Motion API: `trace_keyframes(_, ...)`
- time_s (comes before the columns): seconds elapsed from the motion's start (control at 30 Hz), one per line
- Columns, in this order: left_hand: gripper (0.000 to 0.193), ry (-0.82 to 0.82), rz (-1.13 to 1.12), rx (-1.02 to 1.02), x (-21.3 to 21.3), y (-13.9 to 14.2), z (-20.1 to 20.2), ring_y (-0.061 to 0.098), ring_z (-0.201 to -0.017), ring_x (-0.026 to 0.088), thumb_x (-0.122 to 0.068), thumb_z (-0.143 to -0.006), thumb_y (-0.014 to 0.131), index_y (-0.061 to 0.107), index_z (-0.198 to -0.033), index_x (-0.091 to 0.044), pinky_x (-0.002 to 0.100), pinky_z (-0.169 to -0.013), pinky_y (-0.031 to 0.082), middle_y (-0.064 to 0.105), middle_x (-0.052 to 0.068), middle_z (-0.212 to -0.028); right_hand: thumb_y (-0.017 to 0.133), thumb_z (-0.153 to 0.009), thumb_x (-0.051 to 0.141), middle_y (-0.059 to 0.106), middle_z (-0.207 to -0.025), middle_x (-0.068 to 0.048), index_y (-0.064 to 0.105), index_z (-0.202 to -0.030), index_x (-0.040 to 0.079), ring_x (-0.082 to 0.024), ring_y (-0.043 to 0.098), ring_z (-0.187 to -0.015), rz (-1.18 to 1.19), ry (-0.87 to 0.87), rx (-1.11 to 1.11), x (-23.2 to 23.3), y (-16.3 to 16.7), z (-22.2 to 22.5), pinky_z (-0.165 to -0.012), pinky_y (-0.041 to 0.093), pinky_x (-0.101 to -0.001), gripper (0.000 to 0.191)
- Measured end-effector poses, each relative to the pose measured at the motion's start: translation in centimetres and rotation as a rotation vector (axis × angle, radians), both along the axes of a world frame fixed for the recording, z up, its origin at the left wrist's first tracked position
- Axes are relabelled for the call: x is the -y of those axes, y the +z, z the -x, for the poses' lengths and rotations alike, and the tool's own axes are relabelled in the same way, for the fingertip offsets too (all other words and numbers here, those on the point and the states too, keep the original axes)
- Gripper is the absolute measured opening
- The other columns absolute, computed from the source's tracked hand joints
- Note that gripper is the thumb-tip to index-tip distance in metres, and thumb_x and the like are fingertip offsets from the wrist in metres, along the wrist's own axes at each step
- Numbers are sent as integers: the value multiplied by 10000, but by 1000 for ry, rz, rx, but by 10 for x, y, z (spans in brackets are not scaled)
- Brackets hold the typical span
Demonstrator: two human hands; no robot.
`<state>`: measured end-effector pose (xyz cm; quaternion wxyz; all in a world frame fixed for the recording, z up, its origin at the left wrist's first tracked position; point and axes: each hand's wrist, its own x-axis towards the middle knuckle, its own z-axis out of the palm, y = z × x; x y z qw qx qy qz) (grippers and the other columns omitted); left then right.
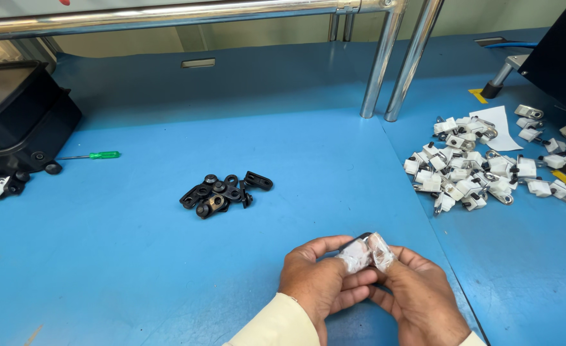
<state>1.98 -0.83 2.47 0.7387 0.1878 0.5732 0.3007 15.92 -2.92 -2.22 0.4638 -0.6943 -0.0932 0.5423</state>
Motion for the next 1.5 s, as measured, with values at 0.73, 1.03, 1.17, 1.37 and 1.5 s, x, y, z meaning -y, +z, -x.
trace_keyframes(0.73, 285, -2, 110, 107, -6, -20, 2, 799, -901, 212, -38, -960, 523, 711, -1175, -55, 342, -792, 673, 805, 139, -1035, 618, -1003, 190, 722, -932, -168, 712, -1044, -28, -233, 679, -823, -15, 93, 44, -3, -4, 0, -760, 583, -398, 241)
trace_keyframes(1.03, 221, 15, 67, 14, -7, -17, 4, 783, -913, 204, -133, -960, 667, 735, -1160, -70, 336, -791, 649, 801, 108, -1045, 615, -1017, 145, 763, -1006, -144, 754, -1180, -5, -198, 688, -874, 63, 124, 156, 2, -4, 5, -748, 580, -349, 262)
trace_keyframes(1.17, 243, 6, 125, 34, -6, -16, 6, 787, -916, 202, -170, -944, 653, 726, -1156, -78, 330, -799, 657, 799, 112, -1023, 565, -1031, 195, 764, -1022, -195, 726, -1211, -3, -220, 704, -900, 25, 114, 65, 2, -4, 0, -734, 571, -370, 312)
trace_keyframes(1.37, 275, -17, 126, 46, -5, -17, 5, 785, -903, 195, -154, -947, 624, 708, -1200, -84, 324, -782, 664, 794, 99, -990, 610, -1021, 236, 746, -1006, -175, 698, -1219, 15, -220, 694, -887, -12, 120, 23, -2, -6, -9, -743, 554, -366, 309)
trace_keyframes(1.5, 344, -132, -76, -104, -3, -20, 1, 769, -836, 211, -209, -943, 726, 683, -1270, -109, 286, -678, 607, 784, 70, -942, 603, -998, 167, 743, -1005, -146, 706, -1238, -8, -205, 689, -875, -22, 79, 48, -5, -10, -12, -770, 560, -364, 314)
